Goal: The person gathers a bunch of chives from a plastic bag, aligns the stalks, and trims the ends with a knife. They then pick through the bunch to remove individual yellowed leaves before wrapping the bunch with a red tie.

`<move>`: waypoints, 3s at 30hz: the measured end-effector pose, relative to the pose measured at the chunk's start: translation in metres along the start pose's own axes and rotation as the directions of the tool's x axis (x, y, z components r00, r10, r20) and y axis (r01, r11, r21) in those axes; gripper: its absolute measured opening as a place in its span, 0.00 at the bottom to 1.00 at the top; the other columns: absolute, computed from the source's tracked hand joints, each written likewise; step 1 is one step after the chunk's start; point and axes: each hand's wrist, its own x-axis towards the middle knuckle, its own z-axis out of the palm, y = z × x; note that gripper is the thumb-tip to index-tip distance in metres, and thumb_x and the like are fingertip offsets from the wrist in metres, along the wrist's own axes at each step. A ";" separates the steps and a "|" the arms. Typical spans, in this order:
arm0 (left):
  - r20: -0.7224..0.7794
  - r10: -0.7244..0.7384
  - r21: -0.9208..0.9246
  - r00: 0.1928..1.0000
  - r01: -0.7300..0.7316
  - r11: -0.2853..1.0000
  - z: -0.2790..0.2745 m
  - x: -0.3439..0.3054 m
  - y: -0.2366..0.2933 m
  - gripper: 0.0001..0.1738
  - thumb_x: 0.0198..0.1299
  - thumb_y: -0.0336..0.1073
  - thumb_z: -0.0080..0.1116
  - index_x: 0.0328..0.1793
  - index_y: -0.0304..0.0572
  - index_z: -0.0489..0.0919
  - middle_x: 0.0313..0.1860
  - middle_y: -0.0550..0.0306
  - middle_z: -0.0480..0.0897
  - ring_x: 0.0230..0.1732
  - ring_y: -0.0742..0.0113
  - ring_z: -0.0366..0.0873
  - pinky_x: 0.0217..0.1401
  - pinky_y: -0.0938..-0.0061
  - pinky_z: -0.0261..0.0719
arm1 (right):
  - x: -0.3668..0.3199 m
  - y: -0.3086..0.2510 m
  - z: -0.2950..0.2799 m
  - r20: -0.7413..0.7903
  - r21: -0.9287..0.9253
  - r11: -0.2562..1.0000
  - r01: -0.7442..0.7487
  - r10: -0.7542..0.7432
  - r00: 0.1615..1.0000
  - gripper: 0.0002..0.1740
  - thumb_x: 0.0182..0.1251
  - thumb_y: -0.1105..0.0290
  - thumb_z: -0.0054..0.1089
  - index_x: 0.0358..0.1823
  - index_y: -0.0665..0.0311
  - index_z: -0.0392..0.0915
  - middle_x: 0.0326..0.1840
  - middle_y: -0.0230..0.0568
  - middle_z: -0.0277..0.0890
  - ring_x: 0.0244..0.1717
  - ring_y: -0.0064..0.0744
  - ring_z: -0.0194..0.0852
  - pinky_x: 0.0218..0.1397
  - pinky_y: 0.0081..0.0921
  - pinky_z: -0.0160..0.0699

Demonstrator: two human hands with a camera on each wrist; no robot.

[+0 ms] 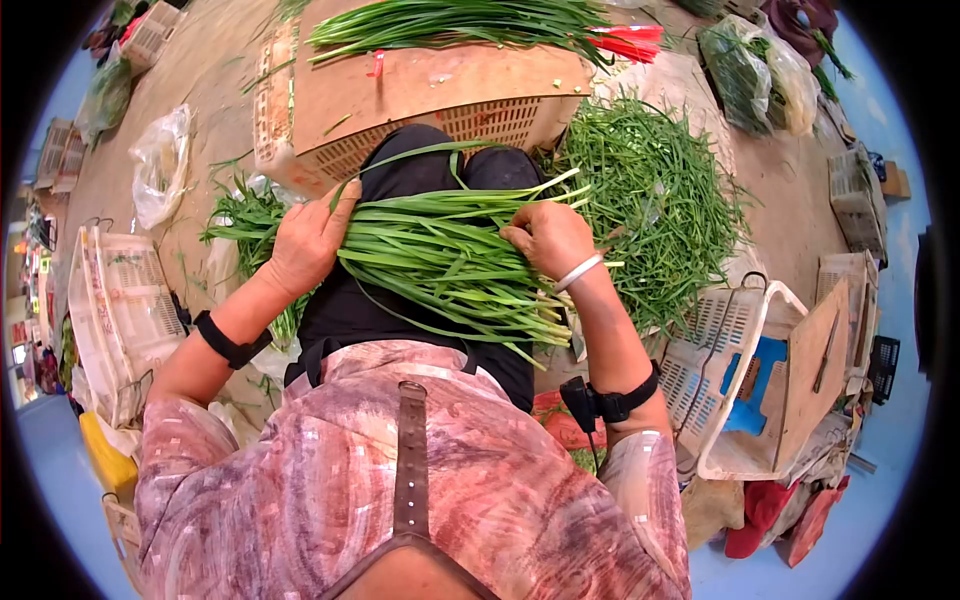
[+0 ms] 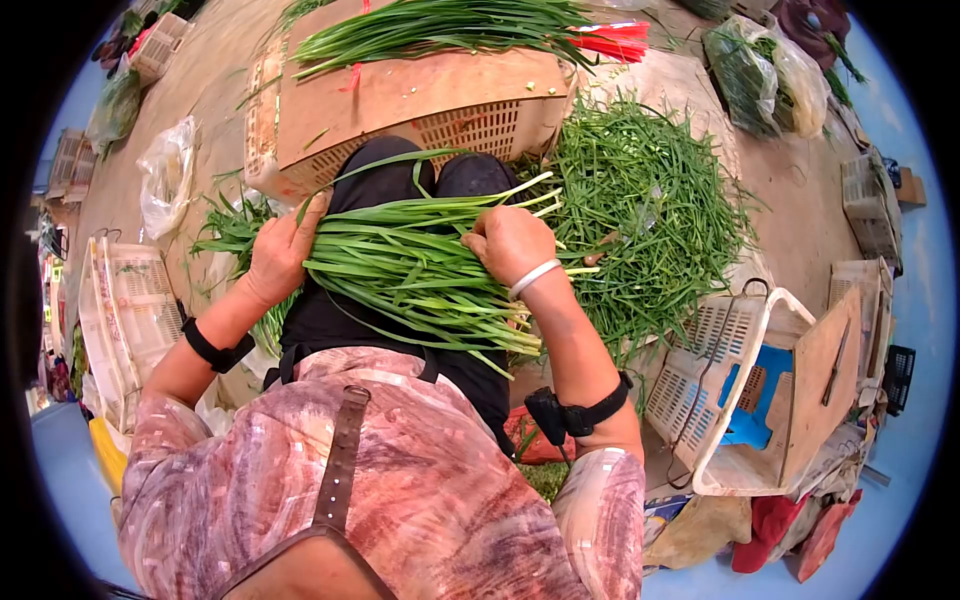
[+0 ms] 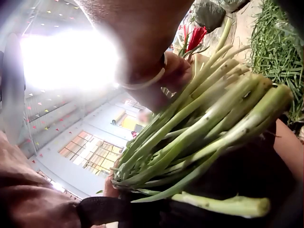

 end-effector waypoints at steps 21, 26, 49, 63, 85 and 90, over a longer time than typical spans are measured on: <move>0.096 -0.032 -0.047 0.995 0.037 0.998 -0.002 0.002 0.001 0.37 0.47 0.27 0.49 0.68 0.31 0.60 0.53 0.43 0.75 0.39 0.59 0.77 0.40 0.70 0.72 | -0.073 0.217 -0.069 -0.039 0.997 0.080 -0.006 0.556 0.830 0.08 0.66 0.66 0.54 0.32 0.63 0.72 0.21 0.28 0.68 0.17 0.18 0.62 0.21 0.21 0.61; 0.127 -0.042 -0.029 0.991 0.046 0.999 -0.002 0.001 0.000 0.36 0.47 0.26 0.49 0.68 0.31 0.60 0.53 0.43 0.75 0.41 0.58 0.77 0.41 0.70 0.72 | -0.073 0.231 -0.075 -0.460 -0.146 0.759 -0.634 0.516 0.723 0.15 0.53 0.60 0.64 0.31 0.67 0.78 0.27 0.51 0.78 0.32 0.49 0.78 0.39 0.38 0.75; 0.117 -0.043 -0.053 0.992 0.050 0.997 -0.003 0.003 -0.002 0.36 0.46 0.27 0.50 0.67 0.29 0.60 0.53 0.41 0.74 0.41 0.56 0.76 0.41 0.69 0.72 | -0.076 0.191 0.014 0.213 0.544 0.751 -0.374 0.307 0.927 0.11 0.62 0.70 0.53 0.41 0.67 0.82 0.20 0.34 0.72 0.15 0.17 0.62 0.16 0.18 0.58; 0.043 -0.043 -0.027 0.998 0.044 0.999 -0.006 0.008 -0.001 0.36 0.45 0.27 0.50 0.66 0.30 0.61 0.49 0.44 0.76 0.33 0.59 0.75 0.35 0.71 0.71 | 0.037 0.071 0.002 -0.057 0.181 0.934 0.308 -0.303 0.951 0.35 0.62 0.49 0.51 0.59 0.73 0.65 0.63 0.58 0.62 0.65 0.51 0.59 0.67 0.34 0.57; 0.589 0.002 0.040 0.808 -0.032 0.999 -0.045 0.162 -0.029 0.26 0.38 0.21 0.58 0.48 0.36 0.68 0.30 0.44 0.78 0.38 0.45 0.77 0.35 0.57 0.75 | -0.072 0.010 0.048 -0.270 0.184 0.978 0.096 -0.044 0.962 0.72 0.29 0.60 0.79 0.71 0.66 0.32 0.54 0.61 0.69 0.50 0.59 0.70 0.54 0.39 0.70; 0.555 0.044 0.019 0.831 -0.066 0.998 -0.046 0.169 -0.024 0.24 0.39 0.23 0.58 0.48 0.36 0.70 0.32 0.45 0.78 0.39 0.46 0.77 0.37 0.58 0.75 | -0.062 0.038 0.038 -0.254 0.290 0.949 0.123 -0.048 0.966 0.66 0.32 0.68 0.76 0.71 0.66 0.37 0.57 0.56 0.69 0.56 0.53 0.69 0.59 0.35 0.68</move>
